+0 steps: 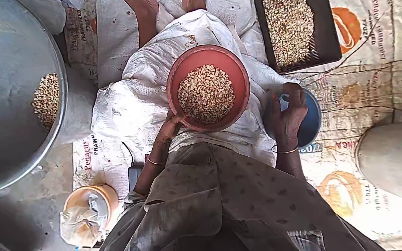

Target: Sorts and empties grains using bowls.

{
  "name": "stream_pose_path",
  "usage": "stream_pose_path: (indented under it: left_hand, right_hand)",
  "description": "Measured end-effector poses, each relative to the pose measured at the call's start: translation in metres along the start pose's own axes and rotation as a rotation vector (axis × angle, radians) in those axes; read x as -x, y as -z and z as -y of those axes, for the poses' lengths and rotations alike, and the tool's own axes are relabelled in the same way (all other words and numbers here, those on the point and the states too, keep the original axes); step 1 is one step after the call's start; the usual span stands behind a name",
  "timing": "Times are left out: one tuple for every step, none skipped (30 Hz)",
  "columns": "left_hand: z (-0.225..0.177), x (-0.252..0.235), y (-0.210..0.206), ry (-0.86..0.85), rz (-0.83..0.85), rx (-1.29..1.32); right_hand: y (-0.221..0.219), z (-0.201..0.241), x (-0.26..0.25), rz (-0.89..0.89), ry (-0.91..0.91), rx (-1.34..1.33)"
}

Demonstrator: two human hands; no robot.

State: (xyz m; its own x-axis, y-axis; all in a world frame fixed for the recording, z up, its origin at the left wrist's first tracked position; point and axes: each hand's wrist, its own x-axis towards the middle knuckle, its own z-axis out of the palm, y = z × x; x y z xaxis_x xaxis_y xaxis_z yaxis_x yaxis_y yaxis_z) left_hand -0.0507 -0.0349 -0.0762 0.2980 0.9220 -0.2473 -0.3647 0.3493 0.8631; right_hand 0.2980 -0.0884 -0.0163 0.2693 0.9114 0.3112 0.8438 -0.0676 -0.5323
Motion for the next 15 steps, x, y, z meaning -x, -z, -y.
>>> stream_pose_path:
  left_hand:
    - [0.0,0.0,0.001,-0.009,0.007,-0.004]
    - [0.0,0.001,0.001,-0.02,0.017,-0.009]
    - [-0.001,0.001,0.001,-0.025,0.022,-0.015]
    - [-0.001,0.001,0.001,-0.022,0.025,-0.022]
    - [-0.002,0.001,0.0,-0.008,0.019,-0.031]
    - [-0.002,0.0,0.0,0.007,0.009,-0.036]
    - [-0.002,0.0,0.001,0.02,0.01,-0.037]
    - [-0.001,0.0,0.003,0.026,0.015,-0.033]
    - [0.0,-0.001,0.005,0.025,0.018,-0.021]
    - [0.001,-0.002,0.006,0.021,0.019,-0.015]
    - [0.001,-0.003,0.007,0.019,0.017,-0.007]
    - [0.001,-0.004,0.008,0.02,0.014,0.0]
    - [0.002,-0.006,0.009,0.022,0.007,0.006]
    - [0.001,-0.008,0.009,0.028,0.005,0.01]
    - [0.001,-0.009,0.01,0.034,0.007,0.017]
  right_hand:
    - [-0.001,0.013,-0.013,0.061,0.172,-0.115]
    - [-0.007,0.028,-0.023,0.191,0.335,-0.244]
    - [-0.016,0.043,-0.031,0.374,0.476,-0.337]
    - [-0.031,0.056,-0.035,0.565,0.609,-0.365]
    - [-0.05,0.066,-0.037,0.721,0.742,-0.322]
    - [-0.07,0.075,-0.037,0.844,0.849,-0.26]
    - [-0.089,0.08,-0.037,0.937,0.927,-0.204]
    - [-0.104,0.082,-0.039,0.999,0.978,-0.16]
    - [-0.111,0.085,-0.045,1.055,0.99,-0.111]
    - [-0.112,0.089,-0.054,1.095,0.979,-0.047]
    - [-0.112,0.09,-0.061,1.102,0.974,0.031]
    - [-0.112,0.087,-0.068,1.069,0.974,0.096]
    - [-0.11,0.083,-0.076,1.031,0.957,0.152]
    - [-0.107,0.08,-0.085,0.988,0.915,0.213]
    - [-0.104,0.075,-0.094,0.933,0.859,0.253]
